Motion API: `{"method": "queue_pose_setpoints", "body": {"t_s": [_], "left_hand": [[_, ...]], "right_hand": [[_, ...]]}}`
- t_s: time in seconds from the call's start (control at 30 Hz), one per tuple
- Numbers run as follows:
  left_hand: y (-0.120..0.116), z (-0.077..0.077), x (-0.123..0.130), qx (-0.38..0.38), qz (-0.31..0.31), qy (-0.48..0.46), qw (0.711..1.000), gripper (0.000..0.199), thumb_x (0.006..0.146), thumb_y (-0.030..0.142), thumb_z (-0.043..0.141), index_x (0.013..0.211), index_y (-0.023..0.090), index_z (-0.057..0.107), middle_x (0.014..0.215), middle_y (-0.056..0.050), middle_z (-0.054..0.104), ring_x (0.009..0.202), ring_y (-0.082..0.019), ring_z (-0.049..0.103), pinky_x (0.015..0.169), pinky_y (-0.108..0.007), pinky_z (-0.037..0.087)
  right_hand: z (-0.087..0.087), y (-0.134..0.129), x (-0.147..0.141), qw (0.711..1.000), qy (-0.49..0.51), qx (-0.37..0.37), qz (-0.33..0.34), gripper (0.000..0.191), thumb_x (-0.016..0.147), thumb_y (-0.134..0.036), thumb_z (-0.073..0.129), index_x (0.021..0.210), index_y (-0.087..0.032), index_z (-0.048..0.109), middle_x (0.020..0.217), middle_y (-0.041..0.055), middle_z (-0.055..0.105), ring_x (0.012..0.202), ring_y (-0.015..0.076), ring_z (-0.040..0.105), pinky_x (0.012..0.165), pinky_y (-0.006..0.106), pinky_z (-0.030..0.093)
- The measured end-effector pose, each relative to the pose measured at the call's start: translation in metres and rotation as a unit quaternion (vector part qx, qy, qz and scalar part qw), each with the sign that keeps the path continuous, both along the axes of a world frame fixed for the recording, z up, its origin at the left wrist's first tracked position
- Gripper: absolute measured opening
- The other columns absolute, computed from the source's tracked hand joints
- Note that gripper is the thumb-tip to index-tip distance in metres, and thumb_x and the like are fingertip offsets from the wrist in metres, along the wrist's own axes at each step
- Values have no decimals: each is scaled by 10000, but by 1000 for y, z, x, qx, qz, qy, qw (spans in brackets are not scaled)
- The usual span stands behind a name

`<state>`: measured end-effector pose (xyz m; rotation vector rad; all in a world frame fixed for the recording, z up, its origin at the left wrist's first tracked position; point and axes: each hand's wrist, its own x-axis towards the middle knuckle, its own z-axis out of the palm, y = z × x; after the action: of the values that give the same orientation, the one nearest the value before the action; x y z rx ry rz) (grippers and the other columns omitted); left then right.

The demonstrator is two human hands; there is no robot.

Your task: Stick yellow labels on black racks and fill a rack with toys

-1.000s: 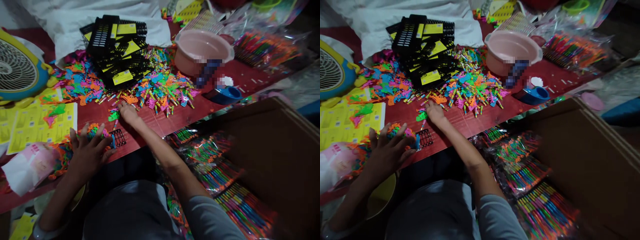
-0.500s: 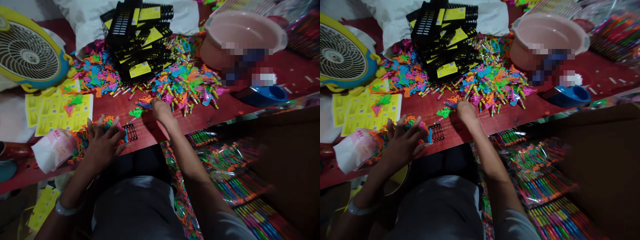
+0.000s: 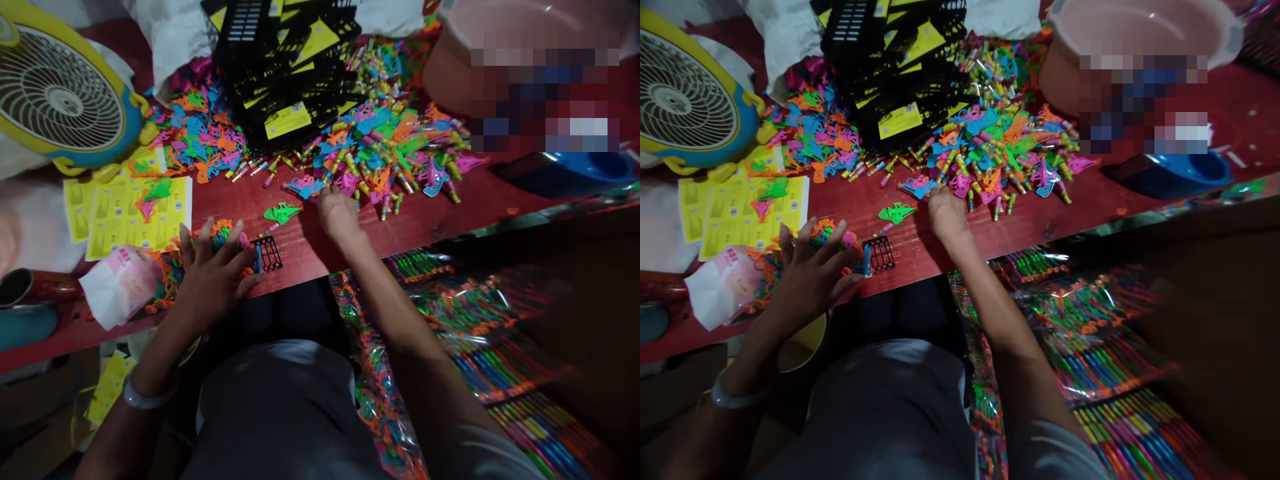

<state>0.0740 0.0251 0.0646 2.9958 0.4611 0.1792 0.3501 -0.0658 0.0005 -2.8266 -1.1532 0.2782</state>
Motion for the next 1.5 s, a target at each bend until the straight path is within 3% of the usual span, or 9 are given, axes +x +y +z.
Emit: {"method": "queue_pose_setpoints", "body": {"t_s": [0.33,0.4,0.53,0.6,0.8,0.87,1.07,1.3,1.5], "left_hand": [[3,3,0,7,-11,16,1000,334,1013,540,524,1232,327,661,1669,-31,408,1611,-413,84,1229,-769,-8],[3,3,0,19,-15,16,1000,340,1014,536,523,1231,314,662,1664,-48,414,1613,-417,72,1227,-775,0],[3,3,-1,20,-11,16,1000,321,1019,530,513,1222,331,661,1669,-21,406,1620,-385,87,1252,-743,0],[3,3,0,15,-10,10,1000,303,1017,520,523,1219,340,661,1669,-8,406,1625,-366,84,1263,-726,-5],[3,2,0,14,-10,7,1000,282,1006,480,567,1227,334,664,1671,-22,400,1632,-351,34,1261,-724,-6],[3,1,-1,7,-9,3,1000,276,1007,483,566,1220,337,665,1675,-14,391,1635,-343,2,1259,-727,-6],[3,-1,-1,-7,1,-4,1000,281,1005,501,562,1229,365,664,1680,15,382,1637,-321,-14,1272,-701,-36],[2,-1,-2,-2,0,7,1000,329,1018,532,526,1271,361,646,1684,6,373,1635,-315,-49,1259,-731,-25],[0,-1,-1,-28,12,-9,1000,322,1001,534,556,1253,366,665,1677,21,382,1636,-319,-51,1277,-710,-44]], "right_hand": [[-20,5,-17,960,132,245,-16,303,968,-188,469,1242,-101,566,1078,159,661,959,246,675,872,397,552],[-27,4,-30,919,242,312,-5,277,957,-202,485,1228,-154,522,978,82,665,865,200,681,827,362,563],[-43,9,-61,776,496,389,15,158,953,-242,508,1104,-211,477,809,-33,615,647,125,637,675,274,550],[-48,12,-70,752,529,391,36,91,952,-269,528,1011,-214,487,755,-49,595,621,120,617,651,255,530],[-43,14,-66,856,392,328,78,236,878,-220,592,1103,-172,541,942,30,661,829,175,617,811,313,523],[-41,15,-63,870,361,322,94,263,858,-193,566,1119,-165,539,1039,70,667,925,199,618,891,345,515],[-44,24,-71,834,374,378,150,248,788,-128,513,1029,-186,525,1030,68,644,929,198,623,889,349,516],[-42,36,-77,824,381,330,260,116,821,-122,509,895,-189,570,1031,76,656,934,190,609,879,324,514],[-35,43,-70,821,428,293,237,295,792,-73,553,1059,-184,611,1042,39,694,983,178,644,901,309,521]]}}
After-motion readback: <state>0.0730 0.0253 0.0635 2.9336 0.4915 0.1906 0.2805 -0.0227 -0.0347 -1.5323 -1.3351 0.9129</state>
